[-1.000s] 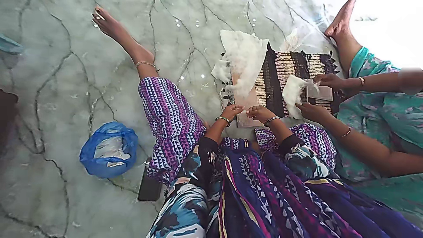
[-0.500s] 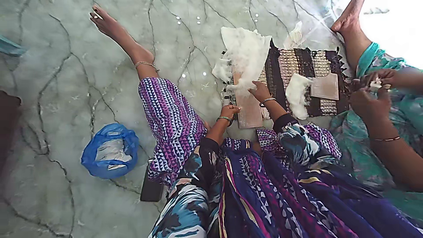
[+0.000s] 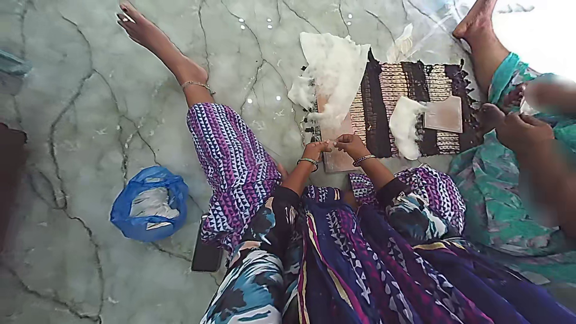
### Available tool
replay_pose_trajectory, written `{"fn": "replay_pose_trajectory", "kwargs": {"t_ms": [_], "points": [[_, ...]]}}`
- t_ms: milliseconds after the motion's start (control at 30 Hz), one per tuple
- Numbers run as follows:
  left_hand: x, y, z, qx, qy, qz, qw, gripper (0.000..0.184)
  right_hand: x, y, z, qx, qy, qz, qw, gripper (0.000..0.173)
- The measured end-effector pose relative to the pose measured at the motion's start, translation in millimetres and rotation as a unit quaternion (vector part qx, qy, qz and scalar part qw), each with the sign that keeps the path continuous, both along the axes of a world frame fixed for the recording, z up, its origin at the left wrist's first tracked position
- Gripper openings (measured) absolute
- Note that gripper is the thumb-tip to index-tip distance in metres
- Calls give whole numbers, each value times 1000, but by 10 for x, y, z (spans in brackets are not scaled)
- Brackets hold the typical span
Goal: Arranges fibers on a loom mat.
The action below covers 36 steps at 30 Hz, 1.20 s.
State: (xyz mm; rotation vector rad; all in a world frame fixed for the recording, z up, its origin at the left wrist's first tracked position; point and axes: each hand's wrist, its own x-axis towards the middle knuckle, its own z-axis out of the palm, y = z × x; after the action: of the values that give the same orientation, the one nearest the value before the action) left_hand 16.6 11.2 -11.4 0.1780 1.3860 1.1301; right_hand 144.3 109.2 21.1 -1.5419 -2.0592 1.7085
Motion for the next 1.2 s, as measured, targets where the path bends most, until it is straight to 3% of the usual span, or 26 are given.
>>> {"fn": "replay_pose_trajectory", "kwargs": {"t_ms": [367, 700, 1200], "points": [[84, -13, -51, -34, 112, -73, 990, 15, 136, 88, -45, -10, -33, -19, 999, 15], [70, 19, 109, -49, 114, -119, 985, 22, 122, 126, -29, 6, -58, -12, 998, 19], [95, -18, 41, -9, 173, -143, 974, 25, 161, 122, -68, 62, -91, 37, 993, 22]]}}
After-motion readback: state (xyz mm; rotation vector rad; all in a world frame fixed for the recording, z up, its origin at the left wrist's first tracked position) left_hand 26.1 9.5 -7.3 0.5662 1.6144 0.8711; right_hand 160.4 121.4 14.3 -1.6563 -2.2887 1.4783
